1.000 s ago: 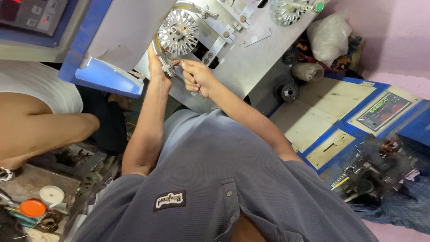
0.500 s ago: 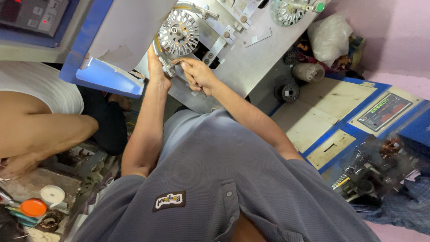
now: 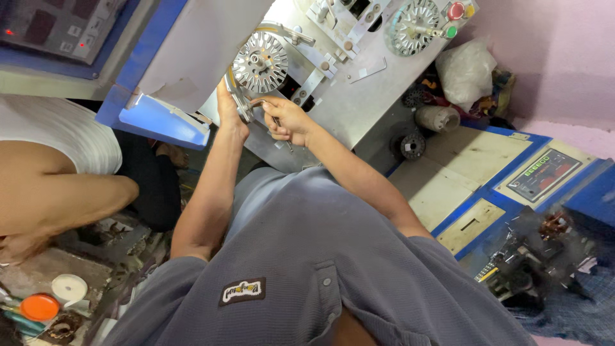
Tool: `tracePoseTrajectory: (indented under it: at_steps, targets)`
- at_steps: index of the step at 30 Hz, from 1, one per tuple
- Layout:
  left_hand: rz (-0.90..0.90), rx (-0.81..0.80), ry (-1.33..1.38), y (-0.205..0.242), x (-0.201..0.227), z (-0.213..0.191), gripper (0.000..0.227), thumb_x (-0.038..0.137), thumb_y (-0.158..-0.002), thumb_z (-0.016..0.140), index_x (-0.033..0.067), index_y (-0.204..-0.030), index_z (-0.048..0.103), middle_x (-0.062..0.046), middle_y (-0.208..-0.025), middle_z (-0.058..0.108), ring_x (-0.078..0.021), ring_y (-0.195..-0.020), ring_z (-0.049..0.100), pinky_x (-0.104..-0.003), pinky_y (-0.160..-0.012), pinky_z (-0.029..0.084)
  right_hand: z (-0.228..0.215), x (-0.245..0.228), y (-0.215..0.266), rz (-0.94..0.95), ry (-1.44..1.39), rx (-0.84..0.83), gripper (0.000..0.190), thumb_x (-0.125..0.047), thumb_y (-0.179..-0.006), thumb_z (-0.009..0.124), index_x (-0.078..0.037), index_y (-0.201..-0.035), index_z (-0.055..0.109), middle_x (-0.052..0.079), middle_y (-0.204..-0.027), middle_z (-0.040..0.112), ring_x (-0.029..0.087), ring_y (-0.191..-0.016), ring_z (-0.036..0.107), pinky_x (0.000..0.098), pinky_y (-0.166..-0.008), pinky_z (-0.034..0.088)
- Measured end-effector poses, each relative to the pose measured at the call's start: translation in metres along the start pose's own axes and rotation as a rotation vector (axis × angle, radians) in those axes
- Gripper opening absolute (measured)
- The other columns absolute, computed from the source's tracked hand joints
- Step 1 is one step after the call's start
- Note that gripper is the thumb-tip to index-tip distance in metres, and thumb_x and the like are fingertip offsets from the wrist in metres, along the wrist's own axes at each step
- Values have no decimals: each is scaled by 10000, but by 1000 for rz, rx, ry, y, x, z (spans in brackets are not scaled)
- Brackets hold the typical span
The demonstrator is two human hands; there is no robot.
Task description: The person uses a hex key to tighten bolts on a motor stator mounted in a machine jig. They rotate the stator to access different bolt locations and continue tightening throughout the clip.
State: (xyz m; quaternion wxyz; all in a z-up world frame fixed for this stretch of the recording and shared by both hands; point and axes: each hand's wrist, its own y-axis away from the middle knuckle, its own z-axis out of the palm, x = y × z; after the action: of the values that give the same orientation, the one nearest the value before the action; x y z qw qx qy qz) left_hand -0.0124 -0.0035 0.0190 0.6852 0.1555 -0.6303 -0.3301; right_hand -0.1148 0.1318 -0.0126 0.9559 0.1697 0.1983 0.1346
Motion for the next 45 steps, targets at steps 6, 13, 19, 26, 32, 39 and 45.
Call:
tracePoseTrajectory:
  at_steps: [6,13,19,26,32,39,45]
  targets:
    - [-13,20,49,-3,-5,-6,602,608,-944,547,101,-1261,619,-57,-1021,662,-181,-816,655,-364,-658,590,34,-5,-8,41,-265,234,338,-197,-1086,449,-4,-1337,566,68,-715,593,134,-497,494,297,-457,424]
    - [-39,-82,241,-1,-1,-1,462,419,-990,535,65,-1281,597,-118,-1152,725,-251,-964,755,-403,-815,655,85,-30,50,-142,128,249,414,-272,-1053,460,-34,-1381,548,179,-798,705,203,-582,670,309,-548,567]
    - [-104,-145,196,-11,-10,-14,501,508,-963,487,71,-1139,659,-121,-945,732,-246,-718,705,-367,-539,586,94,-50,50,-504,650,139,377,-242,-1103,457,-3,-1364,588,91,-793,758,137,-669,692,279,-641,595]
    - [11,-103,193,-11,-12,-13,381,384,-1020,521,72,-1190,660,-64,-1068,715,-173,-930,732,-339,-790,622,96,-68,13,-871,1332,569,253,-319,-1051,591,-97,-1026,708,140,-714,699,342,-677,696,456,-610,528]
    - [5,-46,183,-1,-3,-3,418,431,-1003,518,90,-1210,642,-48,-1060,722,-170,-938,726,-339,-800,609,100,-64,15,-966,1323,522,204,-251,-1052,583,-73,-971,641,133,-839,700,365,-760,687,477,-645,529]
    - [-9,-39,165,3,0,0,455,453,-996,547,85,-1243,651,-44,-1095,717,-162,-974,704,-334,-825,601,99,-58,30,-1018,1426,591,159,-201,-1057,627,-48,-1014,628,108,-978,580,317,-747,675,416,-637,522]
    - [-1,-29,85,3,1,-1,494,528,-942,530,114,-1186,641,-32,-1066,710,-171,-951,731,-340,-827,624,68,-41,56,-880,824,307,195,-173,-1079,616,19,-1082,644,93,-1149,608,235,-938,747,336,-783,634]
